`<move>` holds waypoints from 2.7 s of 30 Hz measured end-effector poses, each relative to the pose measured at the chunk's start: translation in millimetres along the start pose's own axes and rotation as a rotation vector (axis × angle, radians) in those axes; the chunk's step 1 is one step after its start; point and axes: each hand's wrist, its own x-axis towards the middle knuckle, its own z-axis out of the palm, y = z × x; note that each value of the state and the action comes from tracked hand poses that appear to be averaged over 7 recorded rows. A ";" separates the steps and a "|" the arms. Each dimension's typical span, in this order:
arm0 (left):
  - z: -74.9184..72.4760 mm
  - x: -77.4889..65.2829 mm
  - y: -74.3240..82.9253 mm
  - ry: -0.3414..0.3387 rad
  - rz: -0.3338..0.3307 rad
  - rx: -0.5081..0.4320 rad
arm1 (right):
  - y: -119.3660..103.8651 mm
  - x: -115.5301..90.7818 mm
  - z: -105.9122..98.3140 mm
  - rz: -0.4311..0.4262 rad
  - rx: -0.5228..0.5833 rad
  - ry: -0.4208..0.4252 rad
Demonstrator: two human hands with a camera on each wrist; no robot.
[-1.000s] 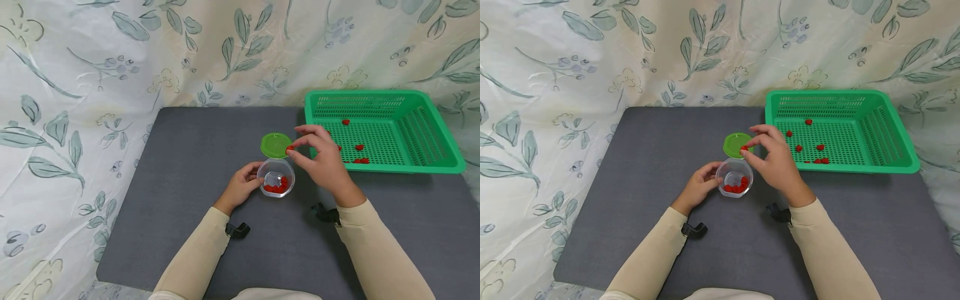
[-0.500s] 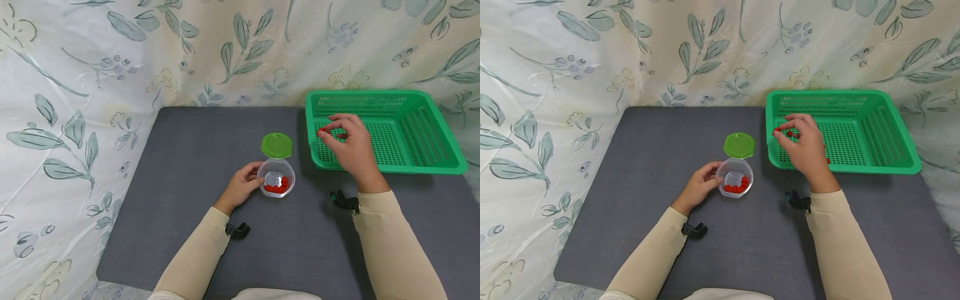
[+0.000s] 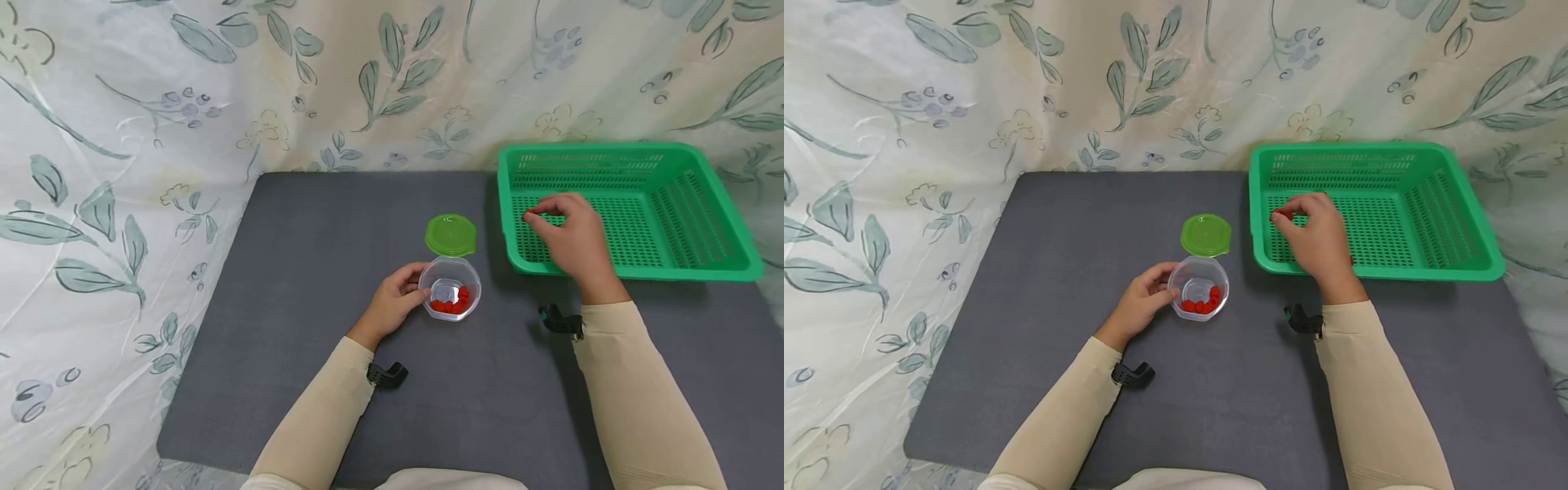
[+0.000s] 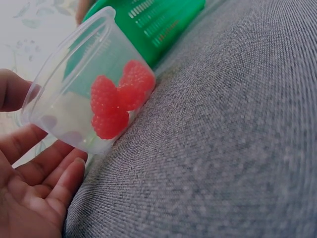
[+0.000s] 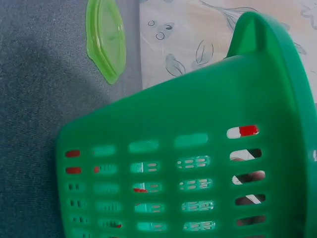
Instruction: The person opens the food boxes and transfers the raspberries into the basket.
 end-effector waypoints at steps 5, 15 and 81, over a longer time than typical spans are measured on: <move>-0.8 -0.7 -0.1 -0.008 -0.011 -0.005 | 1.6 -0.8 1.8 0.013 0.006 -0.004; -1.9 -0.7 -3.2 0.002 0.000 -0.006 | 0.0 -6.0 4.6 -0.002 0.009 0.031; 1.6 -1.0 1.7 -0.004 0.009 -0.018 | -30.0 -67.4 92.5 -0.438 0.193 -0.017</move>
